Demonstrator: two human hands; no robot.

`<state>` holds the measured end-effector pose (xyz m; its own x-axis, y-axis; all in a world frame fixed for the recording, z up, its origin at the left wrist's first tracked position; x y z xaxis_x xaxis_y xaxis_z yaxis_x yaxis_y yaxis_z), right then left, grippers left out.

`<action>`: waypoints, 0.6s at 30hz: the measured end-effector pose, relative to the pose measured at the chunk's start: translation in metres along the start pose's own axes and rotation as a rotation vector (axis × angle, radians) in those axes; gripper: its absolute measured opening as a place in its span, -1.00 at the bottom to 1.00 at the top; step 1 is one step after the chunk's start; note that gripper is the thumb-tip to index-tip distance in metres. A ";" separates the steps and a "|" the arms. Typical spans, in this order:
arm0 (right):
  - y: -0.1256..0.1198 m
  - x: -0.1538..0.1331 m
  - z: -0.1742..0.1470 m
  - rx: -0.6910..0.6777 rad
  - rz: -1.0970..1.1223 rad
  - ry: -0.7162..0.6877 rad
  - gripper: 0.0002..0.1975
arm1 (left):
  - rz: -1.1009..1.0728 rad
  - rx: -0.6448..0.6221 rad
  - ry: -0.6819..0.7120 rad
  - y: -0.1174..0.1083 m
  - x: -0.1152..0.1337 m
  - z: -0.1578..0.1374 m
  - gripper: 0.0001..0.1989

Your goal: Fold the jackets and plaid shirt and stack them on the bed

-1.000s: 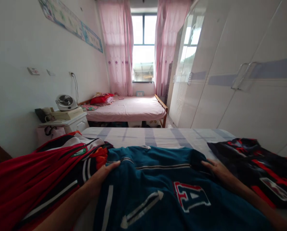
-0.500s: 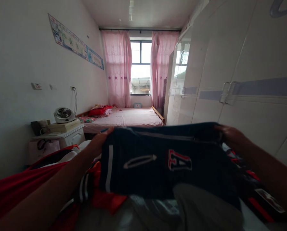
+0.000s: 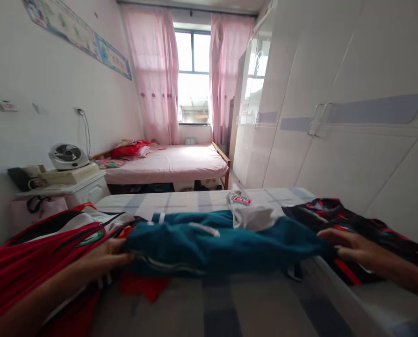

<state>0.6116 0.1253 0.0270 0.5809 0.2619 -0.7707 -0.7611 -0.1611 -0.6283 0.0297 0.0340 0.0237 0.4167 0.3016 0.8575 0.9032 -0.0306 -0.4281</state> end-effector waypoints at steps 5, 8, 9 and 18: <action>0.051 0.041 -0.026 -0.054 -0.059 0.131 -0.45 | -0.027 -0.039 -0.158 0.021 -0.045 -0.001 -0.54; 0.052 0.030 -0.016 0.039 -0.245 0.143 -0.45 | 0.068 0.102 -0.234 0.014 -0.041 0.010 -0.51; 0.055 0.025 -0.011 0.048 -0.289 0.140 -0.45 | 0.079 0.103 -0.240 0.016 -0.038 0.013 -0.53; 0.069 -0.005 0.004 0.053 0.086 0.132 -0.66 | -0.285 0.000 -0.057 0.015 -0.026 -0.008 -0.58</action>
<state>0.5548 0.1161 -0.0122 0.5434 0.1220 -0.8306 -0.8216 -0.1261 -0.5560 0.0336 0.0183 -0.0031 0.1395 0.3509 0.9260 0.9831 0.0627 -0.1719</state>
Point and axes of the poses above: each hand's wrist, its own z-axis towards the middle knuckle, its own y-axis out of the palm, x = y × z, the point moved 6 cm from there along z, towards the middle knuckle, and after that the axes turned 7 degrees about -y, right-handed, at the moved point
